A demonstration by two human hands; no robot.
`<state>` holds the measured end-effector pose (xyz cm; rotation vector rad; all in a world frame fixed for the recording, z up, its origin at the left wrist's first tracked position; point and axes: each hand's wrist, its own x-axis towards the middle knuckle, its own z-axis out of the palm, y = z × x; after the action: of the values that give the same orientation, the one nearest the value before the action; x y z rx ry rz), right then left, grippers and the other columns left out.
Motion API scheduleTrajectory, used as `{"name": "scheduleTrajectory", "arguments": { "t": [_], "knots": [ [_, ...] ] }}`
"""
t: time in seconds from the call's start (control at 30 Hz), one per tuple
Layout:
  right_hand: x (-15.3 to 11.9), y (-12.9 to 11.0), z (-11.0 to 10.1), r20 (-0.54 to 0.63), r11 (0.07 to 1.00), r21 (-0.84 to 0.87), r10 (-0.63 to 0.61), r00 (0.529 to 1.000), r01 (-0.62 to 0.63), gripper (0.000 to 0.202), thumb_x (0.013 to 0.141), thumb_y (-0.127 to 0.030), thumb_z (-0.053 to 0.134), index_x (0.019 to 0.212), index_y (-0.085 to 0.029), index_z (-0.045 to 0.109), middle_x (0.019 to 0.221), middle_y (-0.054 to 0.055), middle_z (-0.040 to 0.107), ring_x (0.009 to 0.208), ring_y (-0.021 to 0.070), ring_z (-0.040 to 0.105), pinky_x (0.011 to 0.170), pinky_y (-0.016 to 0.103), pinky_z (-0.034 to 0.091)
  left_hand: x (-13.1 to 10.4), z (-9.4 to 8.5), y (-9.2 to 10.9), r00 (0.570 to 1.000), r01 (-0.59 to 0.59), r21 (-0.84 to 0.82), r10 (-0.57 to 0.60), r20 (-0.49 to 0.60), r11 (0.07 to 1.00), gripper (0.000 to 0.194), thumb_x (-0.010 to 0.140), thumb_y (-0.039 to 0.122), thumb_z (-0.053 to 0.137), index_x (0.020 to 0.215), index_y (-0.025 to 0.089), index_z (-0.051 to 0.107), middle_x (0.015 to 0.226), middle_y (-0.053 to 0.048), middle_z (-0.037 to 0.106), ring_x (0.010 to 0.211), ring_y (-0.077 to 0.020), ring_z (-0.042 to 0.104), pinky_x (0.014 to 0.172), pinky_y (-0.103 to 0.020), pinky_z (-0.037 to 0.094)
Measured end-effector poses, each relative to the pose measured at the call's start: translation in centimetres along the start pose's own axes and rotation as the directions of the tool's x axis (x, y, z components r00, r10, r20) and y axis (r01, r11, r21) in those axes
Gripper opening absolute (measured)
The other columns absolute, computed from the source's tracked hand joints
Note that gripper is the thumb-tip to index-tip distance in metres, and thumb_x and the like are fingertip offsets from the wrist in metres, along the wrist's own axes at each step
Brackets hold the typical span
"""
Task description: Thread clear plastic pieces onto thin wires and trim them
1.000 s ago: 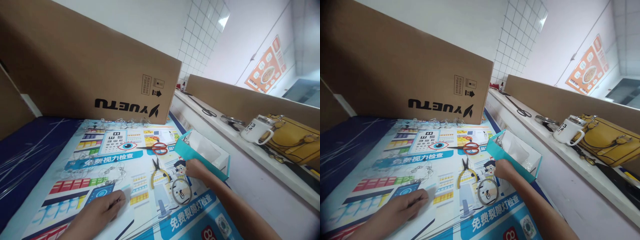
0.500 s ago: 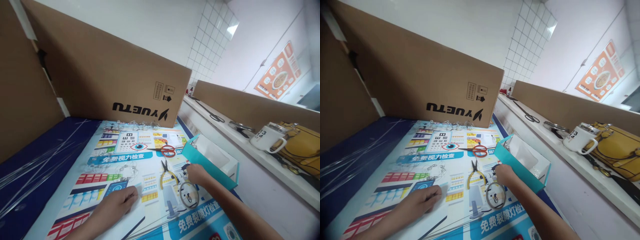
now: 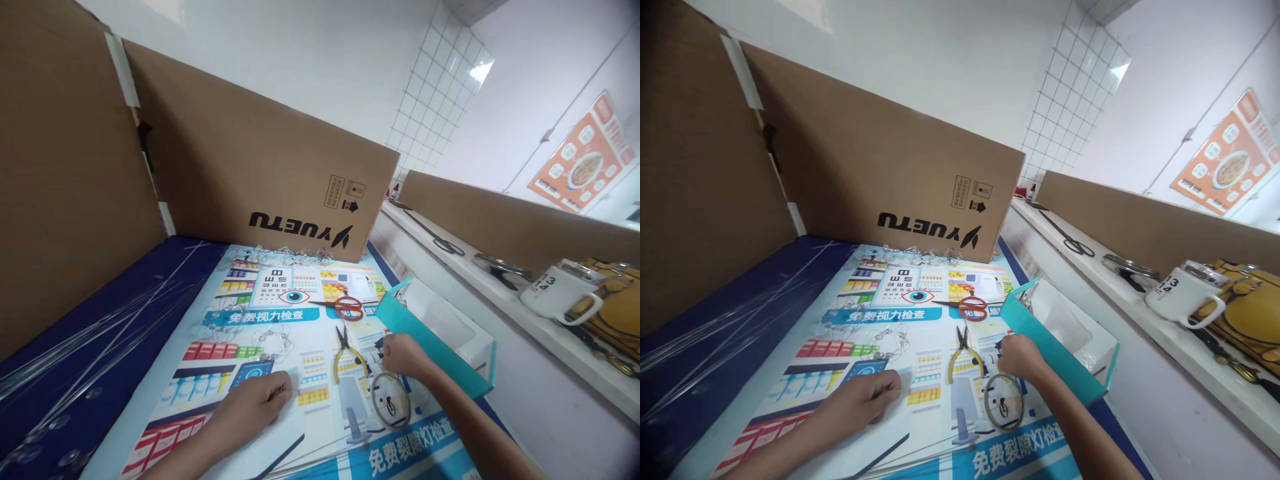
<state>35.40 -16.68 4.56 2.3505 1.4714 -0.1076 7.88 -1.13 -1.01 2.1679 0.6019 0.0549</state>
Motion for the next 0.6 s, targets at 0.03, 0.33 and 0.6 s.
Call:
{"name": "scheduleTrajectory", "arguments": {
  "t": [0.03, 0.33, 0.6],
  "knots": [
    [-0.5, -1.0, -0.3, -0.023, 1.000, 0.013, -0.022, 0.999, 0.023, 0.019, 0.070, -0.021, 0.050, 0.082, -0.013, 0.063, 0.081, 0.013, 0.068, 0.074, 0.0228, 0.063, 0.059, 0.027, 0.041, 0.2, 0.2, -0.3, 1.000, 0.003, -0.019, -0.003, 0.002, 1.000, 0.022, 0.082, 0.034, 0.037, 0.071, 0.020, 0.051, 0.058, 0.004, 0.060, 0.057, -0.0135, 0.054, 0.054, -0.021, 0.031],
    [-1.5, -11.8, -1.3, -0.196, 0.910, 0.022, -0.403, 0.894, 0.415, 0.017, 0.071, -0.019, 0.050, 0.084, -0.013, 0.058, 0.082, 0.010, 0.063, 0.070, 0.0200, 0.058, 0.059, 0.027, 0.039, -0.2, -0.1, 0.1, 0.999, -0.001, -0.230, 0.010, 0.039, 0.973, 0.023, 0.082, 0.038, 0.037, 0.072, 0.019, 0.047, 0.056, 0.005, 0.052, 0.048, -0.0104, 0.044, 0.048, -0.020, 0.032],
    [-5.9, -6.7, 1.9, -0.415, 0.939, 0.136, -0.237, 0.879, 0.317, 0.012, 0.080, -0.020, 0.049, 0.090, -0.018, 0.055, 0.099, 0.008, 0.054, 0.094, 0.0226, 0.047, 0.081, 0.035, 0.038, 0.0, 0.0, 0.0, 0.997, 0.058, -0.258, -0.045, 0.057, 0.964, 0.026, 0.082, 0.041, 0.037, 0.074, 0.019, 0.048, 0.057, 0.004, 0.055, 0.047, -0.0104, 0.044, 0.047, -0.020, 0.033]
  ]
}}
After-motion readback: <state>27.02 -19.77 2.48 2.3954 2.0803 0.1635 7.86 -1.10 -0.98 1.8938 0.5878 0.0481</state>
